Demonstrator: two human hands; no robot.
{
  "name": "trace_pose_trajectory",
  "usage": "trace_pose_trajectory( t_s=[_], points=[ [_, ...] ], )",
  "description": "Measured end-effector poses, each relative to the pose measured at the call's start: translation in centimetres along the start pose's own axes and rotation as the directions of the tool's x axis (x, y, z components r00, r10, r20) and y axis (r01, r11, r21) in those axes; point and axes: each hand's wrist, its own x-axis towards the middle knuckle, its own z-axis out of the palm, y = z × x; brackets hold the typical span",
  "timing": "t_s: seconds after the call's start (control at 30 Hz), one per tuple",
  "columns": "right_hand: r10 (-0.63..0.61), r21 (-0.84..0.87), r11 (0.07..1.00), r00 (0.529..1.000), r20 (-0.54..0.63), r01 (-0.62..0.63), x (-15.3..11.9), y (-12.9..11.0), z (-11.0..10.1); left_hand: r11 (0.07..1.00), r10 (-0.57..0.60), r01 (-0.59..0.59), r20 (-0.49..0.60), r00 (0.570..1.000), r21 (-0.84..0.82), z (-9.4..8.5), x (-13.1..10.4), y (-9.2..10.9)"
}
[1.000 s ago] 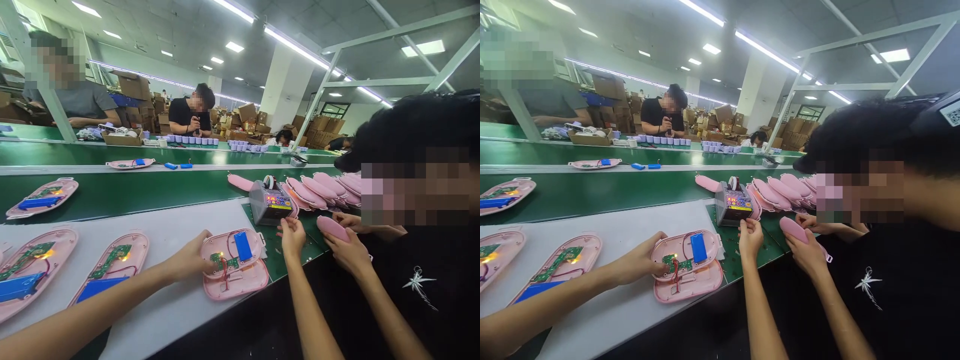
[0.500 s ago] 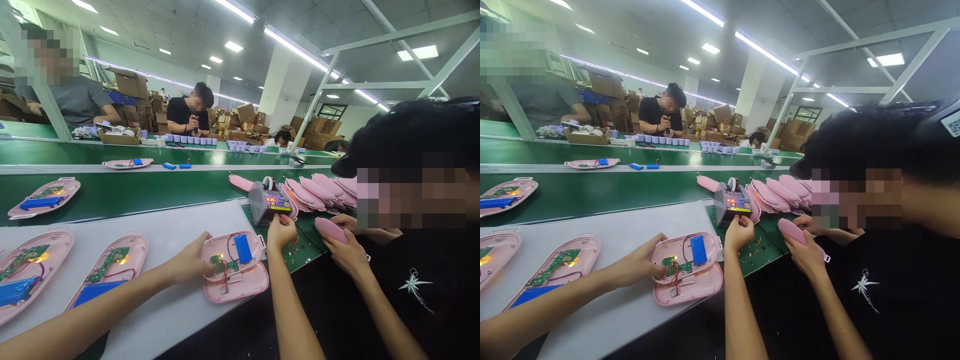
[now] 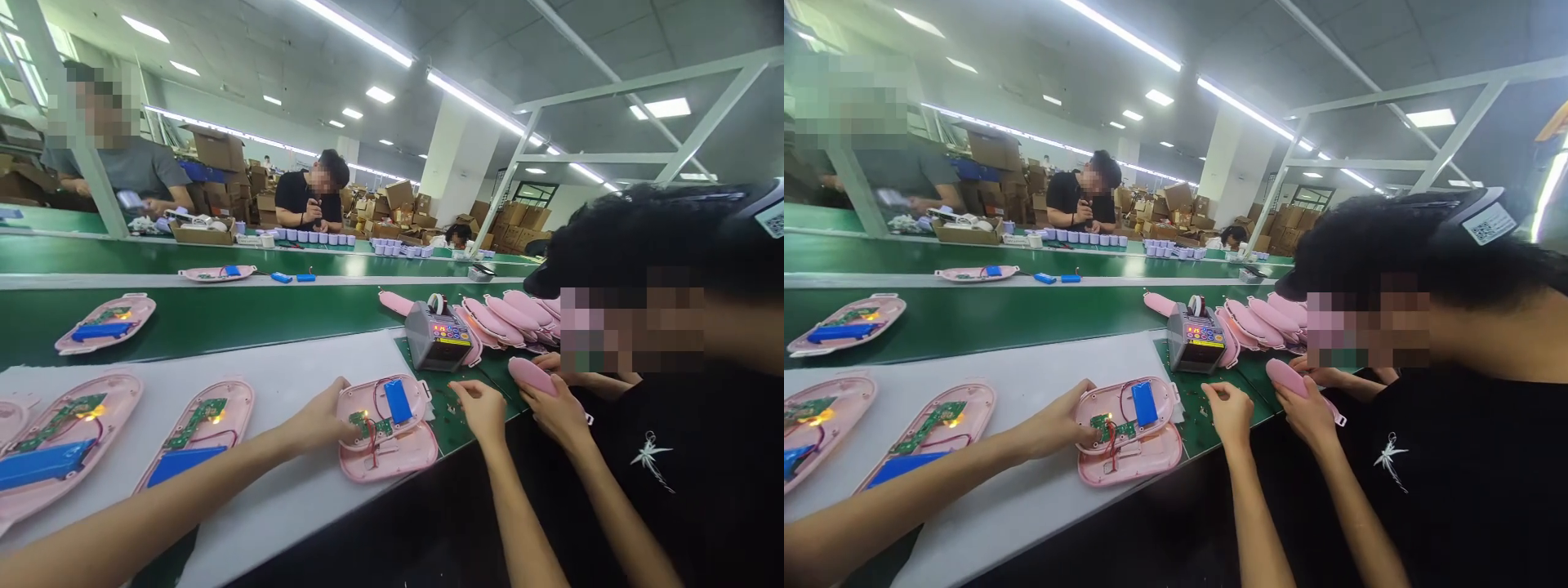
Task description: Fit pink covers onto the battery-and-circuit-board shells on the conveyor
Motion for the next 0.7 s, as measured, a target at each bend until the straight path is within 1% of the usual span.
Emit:
trace_pose_trajectory(
  t_s=[0.07,0.1,0.13,0.2,0.3,0.37,0.5,0.6,0.7],
  points=[
    [0.014,-0.033,0.999,0.999,-0.033,-0.015,-0.3,0.8,-1.6,1.0,-0.006,0.006,0.011,1.0,0.009,0.0,0.0,0.2],
    [0.016,-0.037,0.999,0.999,-0.043,-0.018,-0.3,1.1,-2.1,1.0,-0.008,0.007,0.018,1.0,0.013,0.0,0.0,0.3],
    [0.018,-0.031,0.999,0.999,-0.045,-0.02,-0.1,1.4,-2.4,1.0,-0.007,0.007,0.026,1.0,0.012,0.1,0.1,0.4],
    [0.027,0.005,1.0,0.999,-0.025,-0.027,0.3,1.7,-2.2,1.0,-0.001,0.002,0.059,0.998,-0.019,0.2,0.2,0.6],
    [0.052,0.102,0.993,0.999,0.012,-0.053,1.4,2.0,-0.9,0.994,-0.007,0.017,0.095,0.995,-0.109,0.3,0.4,0.7],
    [0.081,0.177,0.981,0.997,-0.005,-0.079,2.1,1.9,0.4,0.988,-0.046,0.063,0.123,0.991,-0.141,0.4,0.5,0.9],
    [0.116,0.275,0.958,0.986,-0.12,-0.079,3.3,0.8,2.9,0.981,-0.101,0.121,0.135,0.986,-0.153,0.2,0.6,1.6],
    [0.124,0.285,0.957,0.971,-0.207,-0.062,3.6,-0.2,4.4,0.981,-0.108,0.127,0.131,0.986,-0.148,-0.1,0.3,1.6],
    [0.161,0.288,0.954,0.95,-0.266,-0.081,3.8,-0.7,5.6,0.985,-0.109,0.125,0.127,0.986,-0.123,-0.4,0.0,1.3]
  ],
)
